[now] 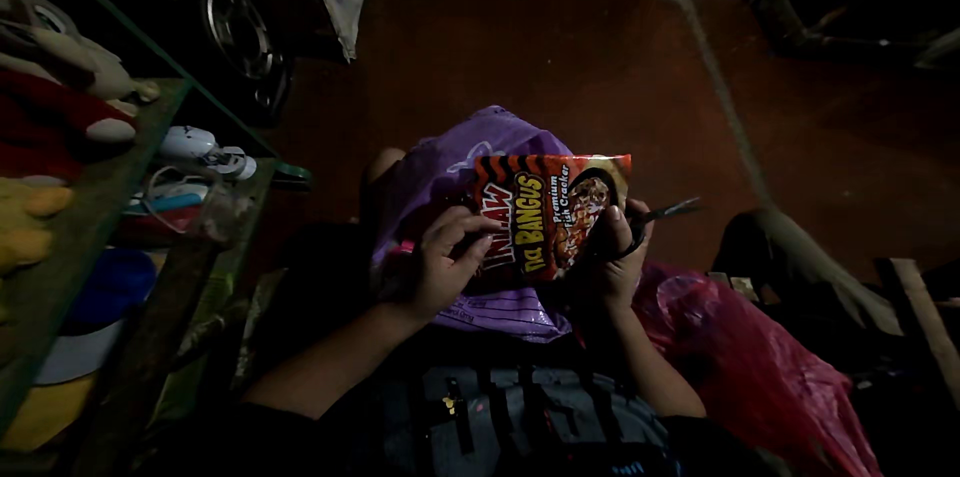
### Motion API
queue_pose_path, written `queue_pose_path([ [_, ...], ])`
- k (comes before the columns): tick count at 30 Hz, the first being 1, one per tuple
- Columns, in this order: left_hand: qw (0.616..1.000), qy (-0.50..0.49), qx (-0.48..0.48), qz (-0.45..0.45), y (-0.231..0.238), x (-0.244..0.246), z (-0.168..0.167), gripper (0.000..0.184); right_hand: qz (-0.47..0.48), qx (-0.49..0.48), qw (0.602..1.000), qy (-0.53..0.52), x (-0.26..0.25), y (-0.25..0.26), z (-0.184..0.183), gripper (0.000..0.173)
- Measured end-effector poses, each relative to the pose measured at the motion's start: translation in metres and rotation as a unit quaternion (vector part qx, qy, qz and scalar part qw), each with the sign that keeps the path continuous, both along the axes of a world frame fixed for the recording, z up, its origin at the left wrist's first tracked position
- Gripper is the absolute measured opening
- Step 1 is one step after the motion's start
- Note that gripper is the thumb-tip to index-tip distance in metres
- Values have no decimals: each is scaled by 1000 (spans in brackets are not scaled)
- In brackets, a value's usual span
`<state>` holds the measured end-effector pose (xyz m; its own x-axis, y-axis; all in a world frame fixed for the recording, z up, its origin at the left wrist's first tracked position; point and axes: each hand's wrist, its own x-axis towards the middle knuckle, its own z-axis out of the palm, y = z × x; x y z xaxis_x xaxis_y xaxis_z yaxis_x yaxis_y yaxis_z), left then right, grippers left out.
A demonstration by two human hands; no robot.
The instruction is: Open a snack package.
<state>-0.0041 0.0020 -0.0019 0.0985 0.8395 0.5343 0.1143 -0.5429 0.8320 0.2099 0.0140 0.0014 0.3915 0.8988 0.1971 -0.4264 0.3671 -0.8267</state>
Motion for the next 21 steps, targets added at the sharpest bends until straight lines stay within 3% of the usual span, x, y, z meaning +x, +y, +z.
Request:
queue_pose_path([
  [5, 997, -3, 35, 67, 0, -2, 1, 26, 3, 40, 998, -44, -3, -2, -4, 27],
  [14, 996, -44, 26, 76, 0, -6, -4, 56, -10, 91, 995, -38, -3, -1, -14, 28],
  [17, 996, -49, 27, 75, 0, -7, -6, 65, -18, 174, 976, -130, -3, -1, -22, 31],
  [21, 997, -39, 28, 63, -4, -8, -2, 70, 13, 252, 913, -320, -1, -10, -24, 42],
])
